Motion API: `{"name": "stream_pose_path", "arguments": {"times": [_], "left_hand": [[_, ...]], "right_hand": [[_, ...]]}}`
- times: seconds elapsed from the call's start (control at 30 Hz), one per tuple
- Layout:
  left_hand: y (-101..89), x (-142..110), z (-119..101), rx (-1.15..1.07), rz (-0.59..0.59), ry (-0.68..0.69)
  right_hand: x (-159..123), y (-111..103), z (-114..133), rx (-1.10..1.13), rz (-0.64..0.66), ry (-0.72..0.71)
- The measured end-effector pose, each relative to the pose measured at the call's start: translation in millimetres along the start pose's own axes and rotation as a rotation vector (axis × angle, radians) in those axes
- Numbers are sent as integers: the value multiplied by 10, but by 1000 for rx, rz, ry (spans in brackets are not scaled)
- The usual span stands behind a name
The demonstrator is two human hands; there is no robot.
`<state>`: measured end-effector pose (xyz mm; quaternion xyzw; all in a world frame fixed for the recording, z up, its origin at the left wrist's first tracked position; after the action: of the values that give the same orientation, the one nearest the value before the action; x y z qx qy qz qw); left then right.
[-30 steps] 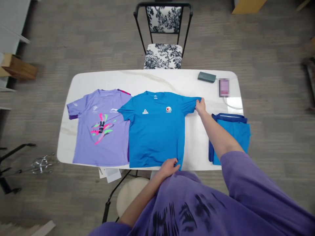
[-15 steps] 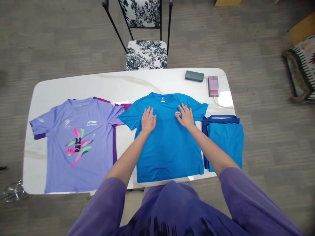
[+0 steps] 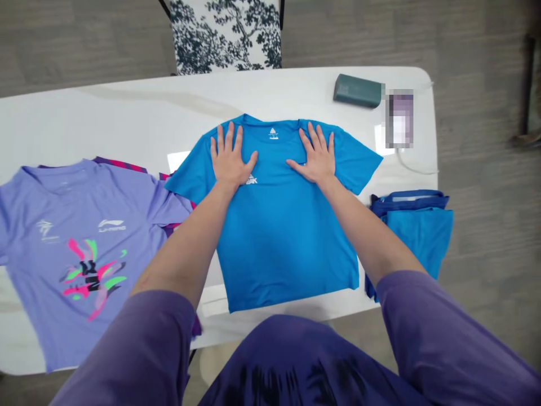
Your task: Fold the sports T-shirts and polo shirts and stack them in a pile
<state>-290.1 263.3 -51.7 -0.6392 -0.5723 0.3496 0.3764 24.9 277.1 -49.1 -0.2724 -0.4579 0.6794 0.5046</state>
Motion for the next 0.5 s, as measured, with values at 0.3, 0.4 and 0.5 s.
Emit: {"name": "stream_pose_path", "arguments": {"times": [0.3,0.4,0.5], "left_hand": [[-146,176,-189,28,64,34],[-435,-603,-624,-7,-31,-19],[-583,-2008,-969,-26,-65,-10]], "right_hand": [[205,-75,93,5,-11,7],[-435,-493,479,-10,-67,105],[-1742,-831,820,-43,-41,152]]}}
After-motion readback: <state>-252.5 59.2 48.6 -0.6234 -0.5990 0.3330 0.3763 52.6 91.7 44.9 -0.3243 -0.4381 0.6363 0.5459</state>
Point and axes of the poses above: each hand's wrist, its own x-axis towards the middle knuckle, its own y-axis out of the palm, z = x × y, the point moved 4 cm from there along x, towards the middle knuckle, and after that the axes turned 4 degrees about -z, right-handed, at the moved point
